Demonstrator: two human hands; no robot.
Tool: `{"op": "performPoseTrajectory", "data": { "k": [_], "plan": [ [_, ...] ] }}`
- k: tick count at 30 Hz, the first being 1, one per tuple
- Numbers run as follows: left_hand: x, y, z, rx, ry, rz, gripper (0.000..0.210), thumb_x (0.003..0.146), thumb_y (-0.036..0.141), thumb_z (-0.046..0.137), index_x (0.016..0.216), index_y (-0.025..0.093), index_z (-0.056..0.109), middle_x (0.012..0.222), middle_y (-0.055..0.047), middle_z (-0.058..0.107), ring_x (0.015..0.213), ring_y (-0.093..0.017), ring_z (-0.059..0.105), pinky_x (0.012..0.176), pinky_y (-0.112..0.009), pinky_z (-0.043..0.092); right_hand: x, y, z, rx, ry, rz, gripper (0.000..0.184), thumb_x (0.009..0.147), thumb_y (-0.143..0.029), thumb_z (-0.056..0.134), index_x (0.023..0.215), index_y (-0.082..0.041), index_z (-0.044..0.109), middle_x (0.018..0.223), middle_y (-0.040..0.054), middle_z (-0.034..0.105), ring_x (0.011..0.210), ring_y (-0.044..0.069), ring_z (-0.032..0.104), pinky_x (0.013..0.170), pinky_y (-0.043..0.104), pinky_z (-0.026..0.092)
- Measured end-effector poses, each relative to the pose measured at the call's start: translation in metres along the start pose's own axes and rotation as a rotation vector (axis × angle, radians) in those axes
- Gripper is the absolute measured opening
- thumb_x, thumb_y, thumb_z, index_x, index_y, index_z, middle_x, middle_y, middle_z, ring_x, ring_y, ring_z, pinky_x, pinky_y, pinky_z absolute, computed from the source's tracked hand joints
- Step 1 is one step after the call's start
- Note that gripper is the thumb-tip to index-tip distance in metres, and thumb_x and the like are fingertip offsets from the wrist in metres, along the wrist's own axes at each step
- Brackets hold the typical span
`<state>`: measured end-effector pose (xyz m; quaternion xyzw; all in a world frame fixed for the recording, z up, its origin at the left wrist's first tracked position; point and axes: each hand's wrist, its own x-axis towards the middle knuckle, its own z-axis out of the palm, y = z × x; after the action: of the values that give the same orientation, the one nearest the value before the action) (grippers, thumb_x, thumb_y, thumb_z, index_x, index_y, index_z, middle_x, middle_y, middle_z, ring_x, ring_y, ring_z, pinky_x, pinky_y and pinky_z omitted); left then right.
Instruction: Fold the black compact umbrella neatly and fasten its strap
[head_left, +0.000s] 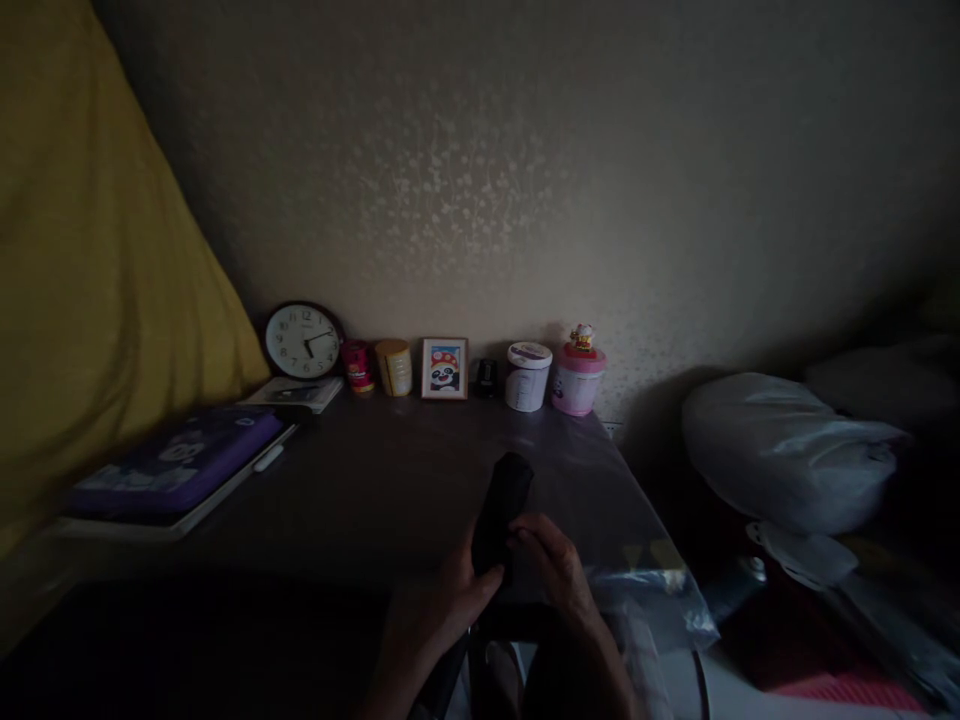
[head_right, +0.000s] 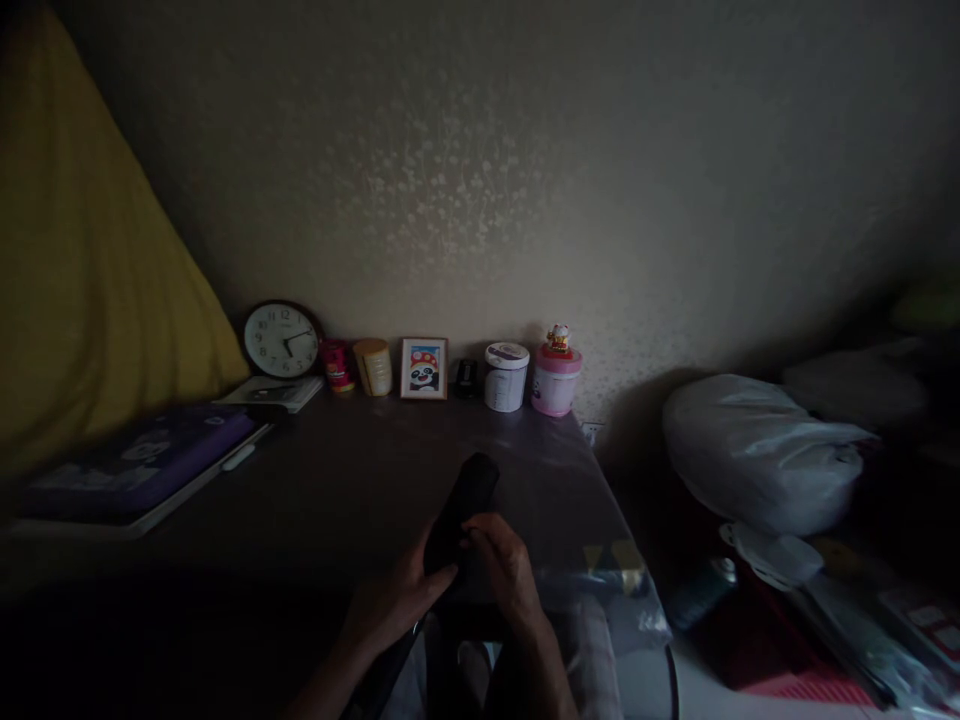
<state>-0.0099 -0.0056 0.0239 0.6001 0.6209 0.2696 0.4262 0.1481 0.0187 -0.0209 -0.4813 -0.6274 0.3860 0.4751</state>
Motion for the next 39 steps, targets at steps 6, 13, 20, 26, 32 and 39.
{"op": "performPoseTrajectory", "data": {
  "k": [6, 13, 20, 26, 32, 39],
  "plan": [
    [0.003, -0.015, 0.007, 0.151, 0.036, 0.08, 0.064, 0.073, 0.028, 0.052, 0.133, 0.025, 0.03, 0.131, -0.004, 0.045, 0.119, -0.021, 0.044, 0.097, -0.03, 0.032, 0.007, -0.007, -0.003, -0.164, -0.206, -0.133, 0.026, 0.084, -0.035, 0.044, 0.089, -0.026, 0.068, 0.101, 0.0044, 0.063, 0.093, 0.018, 0.058, 0.084, 0.03, 0.044],
    [0.002, -0.017, 0.01, 0.26, 0.047, 0.119, 0.064, 0.073, 0.028, 0.052, 0.133, 0.026, 0.03, 0.132, -0.005, 0.045, 0.117, -0.02, 0.046, 0.096, -0.027, 0.032, 0.011, 0.0, -0.003, -0.271, -0.286, -0.199, 0.026, 0.086, -0.03, 0.041, 0.091, -0.026, 0.067, 0.09, 0.0044, 0.062, 0.085, 0.017, 0.058, 0.078, 0.029, 0.045],
    [-0.007, -0.017, 0.012, 0.28, 0.074, 0.088, 0.063, 0.071, 0.029, 0.056, 0.13, 0.026, 0.035, 0.125, -0.006, 0.052, 0.113, -0.023, 0.049, 0.094, -0.029, 0.034, 0.017, 0.007, 0.004, -0.395, -0.214, -0.217, 0.02, 0.082, -0.025, 0.047, 0.089, -0.026, 0.066, 0.086, 0.0034, 0.055, 0.078, 0.015, 0.056, 0.071, 0.026, 0.046],
    [-0.011, 0.001, 0.003, 0.277, 0.043, 0.051, 0.059, 0.07, 0.034, 0.056, 0.126, 0.031, 0.041, 0.126, -0.001, 0.052, 0.113, -0.025, 0.049, 0.092, -0.035, 0.037, 0.011, 0.008, 0.016, -0.535, 0.085, -0.181, 0.019, 0.078, -0.033, 0.055, 0.093, -0.022, 0.055, 0.091, 0.0043, 0.056, 0.082, 0.018, 0.055, 0.075, 0.032, 0.046],
    [-0.014, 0.019, 0.005, 0.139, 0.019, -0.008, 0.064, 0.069, 0.029, 0.057, 0.129, 0.018, 0.04, 0.127, -0.005, 0.051, 0.12, -0.022, 0.042, 0.097, -0.027, 0.036, 0.01, 0.023, 0.029, -0.493, 0.392, 0.082, 0.085, 0.068, -0.055, 0.058, 0.133, -0.01, 0.025, 0.134, 0.0205, 0.032, 0.123, 0.032, 0.032, 0.097, 0.046, 0.032],
    [0.002, -0.033, 0.059, 0.041, 0.098, 0.207, 0.076, 0.071, 0.025, 0.053, 0.138, 0.021, 0.018, 0.14, -0.006, 0.034, 0.12, -0.02, 0.042, 0.097, -0.028, 0.035, 0.029, 0.021, 0.031, -0.107, 0.464, 0.311, 0.093, 0.064, -0.052, 0.062, 0.136, -0.012, 0.019, 0.134, 0.0166, 0.037, 0.122, 0.028, 0.037, 0.097, 0.037, 0.035]
  ]
}}
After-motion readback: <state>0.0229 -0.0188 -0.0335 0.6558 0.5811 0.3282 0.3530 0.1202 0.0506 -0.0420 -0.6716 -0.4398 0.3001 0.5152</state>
